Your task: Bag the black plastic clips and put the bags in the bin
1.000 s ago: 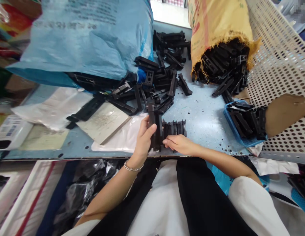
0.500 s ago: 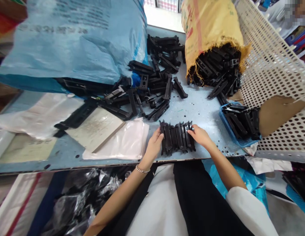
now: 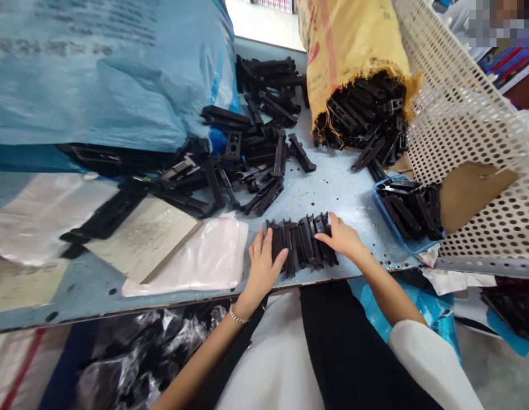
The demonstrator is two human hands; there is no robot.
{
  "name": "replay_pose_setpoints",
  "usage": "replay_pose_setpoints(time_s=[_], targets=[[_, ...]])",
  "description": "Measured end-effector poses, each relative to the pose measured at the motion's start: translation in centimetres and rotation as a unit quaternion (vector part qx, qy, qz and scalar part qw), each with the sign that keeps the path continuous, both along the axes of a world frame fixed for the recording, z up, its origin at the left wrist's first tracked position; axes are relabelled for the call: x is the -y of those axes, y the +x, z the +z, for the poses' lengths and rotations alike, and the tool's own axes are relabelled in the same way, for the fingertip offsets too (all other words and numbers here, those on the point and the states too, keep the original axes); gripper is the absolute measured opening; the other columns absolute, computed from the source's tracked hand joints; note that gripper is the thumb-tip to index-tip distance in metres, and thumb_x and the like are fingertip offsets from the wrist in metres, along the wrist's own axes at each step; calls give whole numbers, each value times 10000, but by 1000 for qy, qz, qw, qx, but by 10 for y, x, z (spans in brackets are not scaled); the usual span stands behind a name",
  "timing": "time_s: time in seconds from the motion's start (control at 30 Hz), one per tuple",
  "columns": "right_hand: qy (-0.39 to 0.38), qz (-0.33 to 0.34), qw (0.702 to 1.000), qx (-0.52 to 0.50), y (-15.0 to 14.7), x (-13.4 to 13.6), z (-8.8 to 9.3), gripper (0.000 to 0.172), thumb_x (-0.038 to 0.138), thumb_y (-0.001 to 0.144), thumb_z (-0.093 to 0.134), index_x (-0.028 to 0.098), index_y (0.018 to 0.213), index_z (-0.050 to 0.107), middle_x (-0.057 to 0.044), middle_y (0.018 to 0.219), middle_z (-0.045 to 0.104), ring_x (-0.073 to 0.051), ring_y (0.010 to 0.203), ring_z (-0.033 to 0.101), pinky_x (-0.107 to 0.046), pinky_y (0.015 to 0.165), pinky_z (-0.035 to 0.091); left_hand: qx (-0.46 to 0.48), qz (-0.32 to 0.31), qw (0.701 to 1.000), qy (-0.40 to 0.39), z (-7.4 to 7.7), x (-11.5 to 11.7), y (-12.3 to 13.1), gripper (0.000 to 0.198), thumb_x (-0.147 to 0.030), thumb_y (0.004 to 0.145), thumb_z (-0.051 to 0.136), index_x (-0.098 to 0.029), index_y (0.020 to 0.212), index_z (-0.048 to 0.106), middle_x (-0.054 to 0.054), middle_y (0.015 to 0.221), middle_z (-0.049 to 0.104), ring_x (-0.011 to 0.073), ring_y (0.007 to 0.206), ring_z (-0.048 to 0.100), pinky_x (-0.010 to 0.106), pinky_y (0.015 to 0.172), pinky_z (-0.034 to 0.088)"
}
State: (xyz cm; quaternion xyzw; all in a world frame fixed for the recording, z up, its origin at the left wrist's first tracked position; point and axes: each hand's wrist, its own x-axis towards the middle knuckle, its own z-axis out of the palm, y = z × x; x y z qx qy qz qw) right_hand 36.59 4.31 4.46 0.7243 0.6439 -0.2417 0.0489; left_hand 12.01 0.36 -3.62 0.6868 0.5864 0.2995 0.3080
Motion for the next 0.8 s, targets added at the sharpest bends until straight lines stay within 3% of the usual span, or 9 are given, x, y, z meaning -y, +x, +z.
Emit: replay_pose_setpoints(time_s=[0.1, 0.23, 0.4, 0.5, 0.63, 0.8], targets=[[6, -10, 1000, 22, -3, 4, -5, 825, 502, 920, 576, 126, 1574, 243, -260, 1448, 533, -384, 1117, 675, -440, 882, 508, -25, -11, 1000, -14, 3, 4, 5, 832, -503, 920, 604, -178, 1603, 259, 230, 1683, 168, 446, 1536, 186, 695, 1178, 246], [30, -25, 998, 49, 6, 8, -7, 753, 443, 928, 555, 125, 1554, 283, -251, 1362, 578, -371, 1066, 681, -436, 858, 517, -21, -11, 1000, -8, 2, 4, 5, 796, -436, 929, 587, -186, 1607, 253, 215, 1686, 168, 447, 1529, 208, 681, 1183, 246], [155, 57, 983, 76, -1, 15, -1, 692, 507, 931, 598, 125, 1478, 415, -256, 1358, 543, -419, 1217, 543, -528, 930, 503, -16, -5, 1000, -12, 2, 4, 9, 778, -405, 933, 570, -192, 1607, 245, 213, 1690, 161, 456, 1523, 224, 707, 1167, 247], [176, 100, 979, 32, -12, 10, 2, 640, 502, 939, 597, 155, 1458, 458, -228, 1367, 539, -407, 1232, 519, -551, 956, 500, -13, 5, 1000, -20, 2, 4, 12, 743, -373, 943, 543, -192, 1602, 254, 217, 1689, 160, 444, 1526, 231, 705, 1162, 260], [205, 99, 974, -8, -14, -31, 0, 557, 436, 957, 577, 148, 1428, 502, -214, 1353, 536, -385, 1232, 522, -539, 1007, 484, 3, 2, 1000, -24, 1, 3, 12, 704, -342, 958, 516, -206, 1598, 255, 222, 1687, 163, 407, 1546, 216, 694, 1185, 228], [262, 39, 964, -11, -27, -135, -8, 514, 323, 994, 491, 90, 1452, 463, -252, 1421, 483, -374, 1283, 486, -528, 1078, 421, 57, -14, 997, -44, 0, 3, 18, 683, -383, 988, 486, -228, 1603, 232, 200, 1697, 147, 349, 1576, 163, 652, 1231, 163]])
